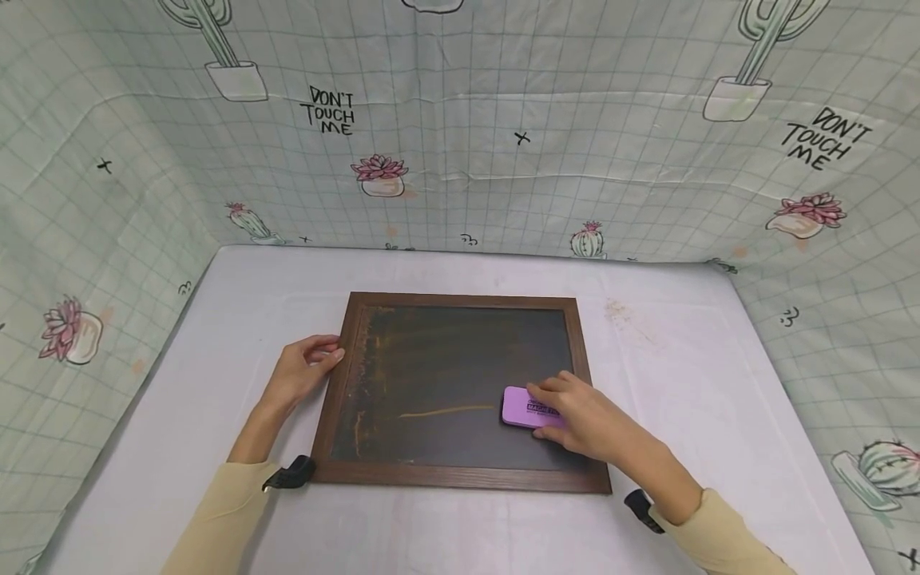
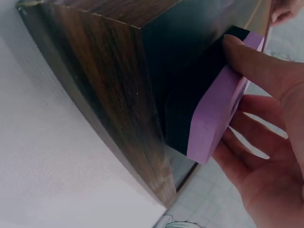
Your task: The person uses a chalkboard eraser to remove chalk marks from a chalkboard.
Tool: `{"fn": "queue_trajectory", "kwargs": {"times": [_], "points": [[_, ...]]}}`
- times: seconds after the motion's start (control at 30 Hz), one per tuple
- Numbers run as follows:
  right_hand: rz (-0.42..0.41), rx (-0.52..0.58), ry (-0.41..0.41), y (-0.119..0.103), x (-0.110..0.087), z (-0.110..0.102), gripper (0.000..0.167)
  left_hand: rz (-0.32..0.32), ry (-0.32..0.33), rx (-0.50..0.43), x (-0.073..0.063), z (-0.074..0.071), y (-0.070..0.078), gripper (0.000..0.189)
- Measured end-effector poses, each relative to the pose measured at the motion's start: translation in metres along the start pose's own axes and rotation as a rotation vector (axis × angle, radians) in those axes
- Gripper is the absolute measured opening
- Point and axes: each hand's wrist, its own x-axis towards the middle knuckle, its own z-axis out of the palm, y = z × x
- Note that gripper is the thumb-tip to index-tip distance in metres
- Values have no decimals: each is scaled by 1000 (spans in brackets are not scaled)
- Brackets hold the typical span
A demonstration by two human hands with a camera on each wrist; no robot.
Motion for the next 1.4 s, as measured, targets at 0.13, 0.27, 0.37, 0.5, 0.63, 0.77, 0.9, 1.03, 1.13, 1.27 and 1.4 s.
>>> {"fn": "queue_trajectory", "kwargs": {"times": [0.13,0.27,0.37,0.5,0.63,0.77,0.9,1.03,1.13,1.27,1.4], "points": [[-6,-15,8,-1,2,1,61,9,4,3,1,-1,0,36],[-3,-10,4,-3,5,0,59,6,5,7,1,-1,0,36],[-3,4,-1,-5,7,0,58,5,5,9,2,0,1,36],[-7,13,-5,-7,11,2,58,9,2,6,1,0,1,36],[-9,12,-18,-8,15,5,58,10,-4,3,0,0,1,36],[-14,8,-35,-9,20,6,58,9,-7,4,0,0,0,36],[-21,11,-53,-11,25,6,57,9,-3,1,0,0,-1,36],[-26,14,-63,-13,30,6,57,6,4,1,1,0,-1,36],[-30,12,-67,-14,33,8,57,4,9,5,0,0,-1,36],[-35,12,-77,-16,38,11,56,7,15,14,1,1,-1,37],[-38,16,-84,-17,41,13,57,9,15,17,2,2,-1,37]]}}
